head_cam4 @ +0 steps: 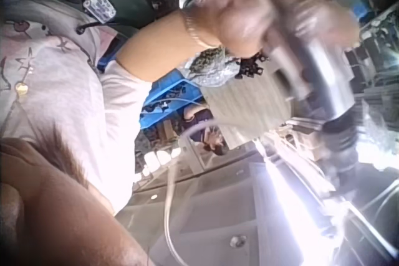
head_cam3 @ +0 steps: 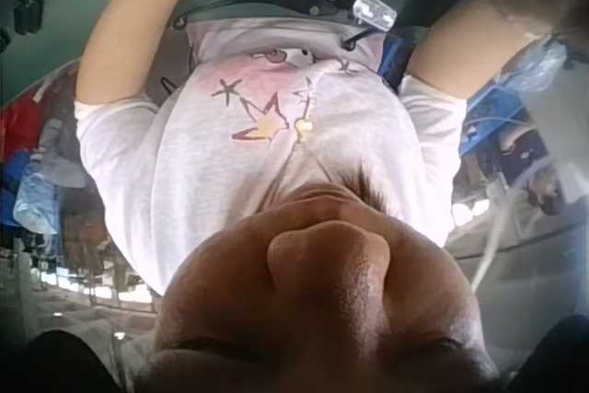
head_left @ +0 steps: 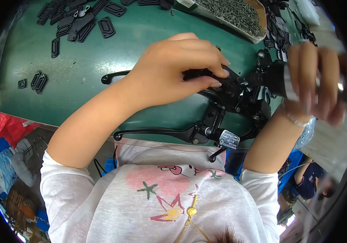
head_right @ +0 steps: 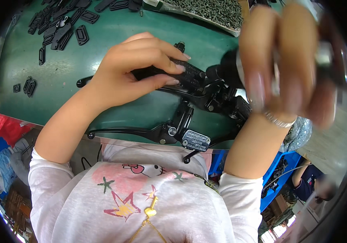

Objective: Assembling black mechanical components (likely brake assemblies) using an air-powered screwdriver at a factory workstation.

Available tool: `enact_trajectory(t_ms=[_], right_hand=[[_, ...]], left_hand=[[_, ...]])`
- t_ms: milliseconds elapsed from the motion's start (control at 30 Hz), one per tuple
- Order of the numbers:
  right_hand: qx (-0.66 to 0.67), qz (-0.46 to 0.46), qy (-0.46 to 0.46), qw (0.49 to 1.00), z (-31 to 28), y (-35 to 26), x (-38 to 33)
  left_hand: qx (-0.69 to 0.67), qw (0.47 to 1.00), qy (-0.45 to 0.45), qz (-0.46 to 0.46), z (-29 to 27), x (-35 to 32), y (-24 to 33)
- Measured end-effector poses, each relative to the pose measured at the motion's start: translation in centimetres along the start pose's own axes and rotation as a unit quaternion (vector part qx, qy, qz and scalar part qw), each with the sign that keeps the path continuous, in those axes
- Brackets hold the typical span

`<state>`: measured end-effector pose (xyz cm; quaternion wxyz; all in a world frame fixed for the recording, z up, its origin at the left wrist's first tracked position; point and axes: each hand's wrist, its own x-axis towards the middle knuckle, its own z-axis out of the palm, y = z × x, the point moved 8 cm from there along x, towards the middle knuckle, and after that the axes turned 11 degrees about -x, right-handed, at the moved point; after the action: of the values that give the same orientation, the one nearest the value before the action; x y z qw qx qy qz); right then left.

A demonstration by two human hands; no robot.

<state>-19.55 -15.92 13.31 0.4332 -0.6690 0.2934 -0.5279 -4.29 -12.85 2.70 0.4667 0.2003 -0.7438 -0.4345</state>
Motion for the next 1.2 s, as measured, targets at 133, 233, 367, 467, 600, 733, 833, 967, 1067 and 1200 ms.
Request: enact_trajectory(t_ms=[133, 233, 367, 467, 600, 733, 833, 967, 1067, 1200], right_hand=[[-0.056, -0.012, 0.076, 0.995, -1.7, -0.2, -0.6], [-0.096, -0.025, 0.132, 0.986, -2.9, -0.5, -1.1], [-0.126, -0.047, 0.187, 0.973, -3.3, -0.9, -1.6], [-0.144, -0.046, 0.198, 0.968, -2.0, -1.7, -1.6], [-0.164, -0.031, 0.207, 0.964, -0.4, -2.3, -2.4], [-0.106, -0.057, 0.125, 0.985, -1.0, -3.2, -1.0], [-0.045, -0.077, 0.045, 0.995, -0.9, -4.0, -0.3], [-0.013, -0.079, -0.005, 0.997, 1.0, -3.7, 0.3], [0.012, -0.069, -0.042, 0.997, 0.7, -3.1, 0.6], [0.051, -0.057, -0.093, 0.993, 2.0, -2.6, 0.8]], left_hand=[[0.023, 0.999, 0.023, 0.022, -0.1, 0.4, 0.0], [0.010, 1.000, 0.012, 0.020, 0.1, 0.3, 0.1], [0.017, 0.999, 0.019, 0.021, 0.4, 0.0, 0.0], [0.016, 0.999, 0.019, 0.034, 0.1, 0.4, 0.4], [0.004, 0.999, 0.022, 0.032, 0.4, 0.1, 0.7], [0.002, 0.999, 0.025, 0.023, 0.4, 0.2, 0.5], [0.005, 0.999, 0.024, 0.025, 0.3, 0.1, 0.5], [0.015, 0.999, 0.011, 0.034, 0.3, 0.2, 0.7], [-0.071, 0.993, 0.065, -0.075, 0.0, 0.1, -0.4], [-0.025, 0.997, 0.045, -0.055, 0.0, 0.0, -0.1]])
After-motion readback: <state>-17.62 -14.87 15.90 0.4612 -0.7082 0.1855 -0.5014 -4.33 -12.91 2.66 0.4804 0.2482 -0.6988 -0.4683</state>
